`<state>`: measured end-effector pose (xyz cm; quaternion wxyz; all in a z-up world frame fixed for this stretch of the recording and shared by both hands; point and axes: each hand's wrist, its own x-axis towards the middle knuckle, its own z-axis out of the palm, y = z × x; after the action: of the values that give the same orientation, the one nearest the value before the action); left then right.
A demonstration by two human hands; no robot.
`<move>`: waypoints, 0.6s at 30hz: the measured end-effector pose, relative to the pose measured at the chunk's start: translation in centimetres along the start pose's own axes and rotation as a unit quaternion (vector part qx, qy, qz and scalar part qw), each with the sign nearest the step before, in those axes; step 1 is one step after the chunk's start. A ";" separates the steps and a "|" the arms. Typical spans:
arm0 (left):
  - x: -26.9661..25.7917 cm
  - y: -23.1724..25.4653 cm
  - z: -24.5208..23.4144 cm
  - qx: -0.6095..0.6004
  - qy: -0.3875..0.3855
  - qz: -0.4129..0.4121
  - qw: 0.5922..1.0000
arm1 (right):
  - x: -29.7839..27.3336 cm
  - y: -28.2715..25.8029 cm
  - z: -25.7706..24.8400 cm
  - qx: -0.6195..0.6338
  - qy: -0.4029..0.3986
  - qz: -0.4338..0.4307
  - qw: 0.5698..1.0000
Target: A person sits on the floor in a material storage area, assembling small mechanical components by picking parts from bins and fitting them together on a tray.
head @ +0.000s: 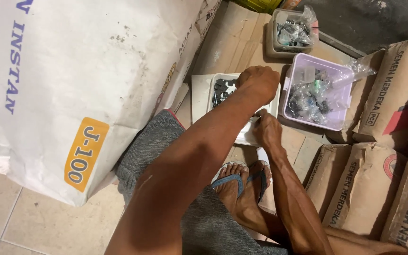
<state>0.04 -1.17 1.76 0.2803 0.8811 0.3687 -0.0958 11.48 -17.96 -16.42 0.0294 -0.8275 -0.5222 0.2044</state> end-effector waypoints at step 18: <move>1.6 -1.0 2.3 0.050 0.016 0.023 0.998 | 0.3 -1.5 1.2 -0.059 0.147 -0.150 0.976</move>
<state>0.57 -0.99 -1.17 0.2319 0.9038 0.3471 -0.0941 9.91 -17.19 -17.26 0.0876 -0.7609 -0.6415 0.0427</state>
